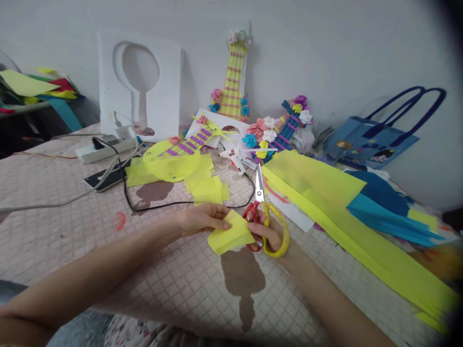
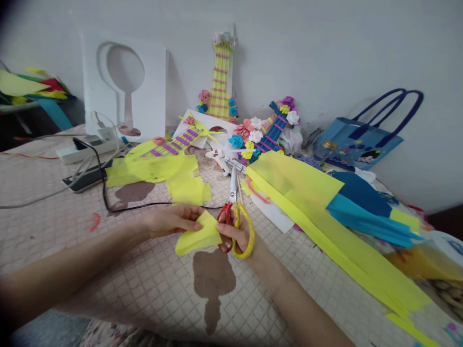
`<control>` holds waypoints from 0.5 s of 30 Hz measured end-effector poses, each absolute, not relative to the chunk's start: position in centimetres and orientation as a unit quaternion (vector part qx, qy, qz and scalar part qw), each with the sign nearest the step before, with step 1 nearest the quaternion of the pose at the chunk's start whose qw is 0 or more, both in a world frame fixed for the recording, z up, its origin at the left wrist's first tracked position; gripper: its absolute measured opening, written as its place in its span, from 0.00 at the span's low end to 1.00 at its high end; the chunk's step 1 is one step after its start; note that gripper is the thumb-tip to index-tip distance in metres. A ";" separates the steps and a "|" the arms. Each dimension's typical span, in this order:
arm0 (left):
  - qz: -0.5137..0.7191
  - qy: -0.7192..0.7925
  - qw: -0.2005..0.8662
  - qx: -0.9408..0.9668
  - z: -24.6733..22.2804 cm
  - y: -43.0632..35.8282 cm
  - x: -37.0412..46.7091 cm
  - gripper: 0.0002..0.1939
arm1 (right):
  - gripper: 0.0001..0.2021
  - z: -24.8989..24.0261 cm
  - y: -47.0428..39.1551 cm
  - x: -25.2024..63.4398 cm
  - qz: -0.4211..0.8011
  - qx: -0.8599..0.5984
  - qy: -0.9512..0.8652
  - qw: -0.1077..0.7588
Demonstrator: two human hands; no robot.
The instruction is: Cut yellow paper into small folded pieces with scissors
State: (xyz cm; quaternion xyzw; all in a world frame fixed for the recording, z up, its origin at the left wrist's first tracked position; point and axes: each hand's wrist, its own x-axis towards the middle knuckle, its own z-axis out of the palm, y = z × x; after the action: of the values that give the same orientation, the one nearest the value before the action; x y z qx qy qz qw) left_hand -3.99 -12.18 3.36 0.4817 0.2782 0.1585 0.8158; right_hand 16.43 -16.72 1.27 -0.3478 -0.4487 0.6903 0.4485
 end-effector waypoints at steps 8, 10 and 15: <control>0.336 0.331 0.823 0.316 2.1 -12.4 -3.1 0.10 | 0.15 0.4 -17.5 15.4 0.614 -0.358 -0.481 0.513; 0.341 0.331 0.824 0.309 2.0 -12.6 -3.0 0.12 | 0.15 0.4 -17.6 15.2 0.598 -0.402 -0.475 0.505; 0.327 0.317 0.814 0.361 2.5 -12.8 -3.2 0.17 | 0.13 -0.1 -17.4 15.6 0.592 -0.451 -0.470 0.475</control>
State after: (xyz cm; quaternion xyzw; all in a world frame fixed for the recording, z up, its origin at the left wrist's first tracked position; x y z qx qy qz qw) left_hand -3.18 -12.77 2.45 0.3610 0.3172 0.3275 0.8135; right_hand 15.64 -17.41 -0.08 -0.4509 -0.4699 0.5919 0.4749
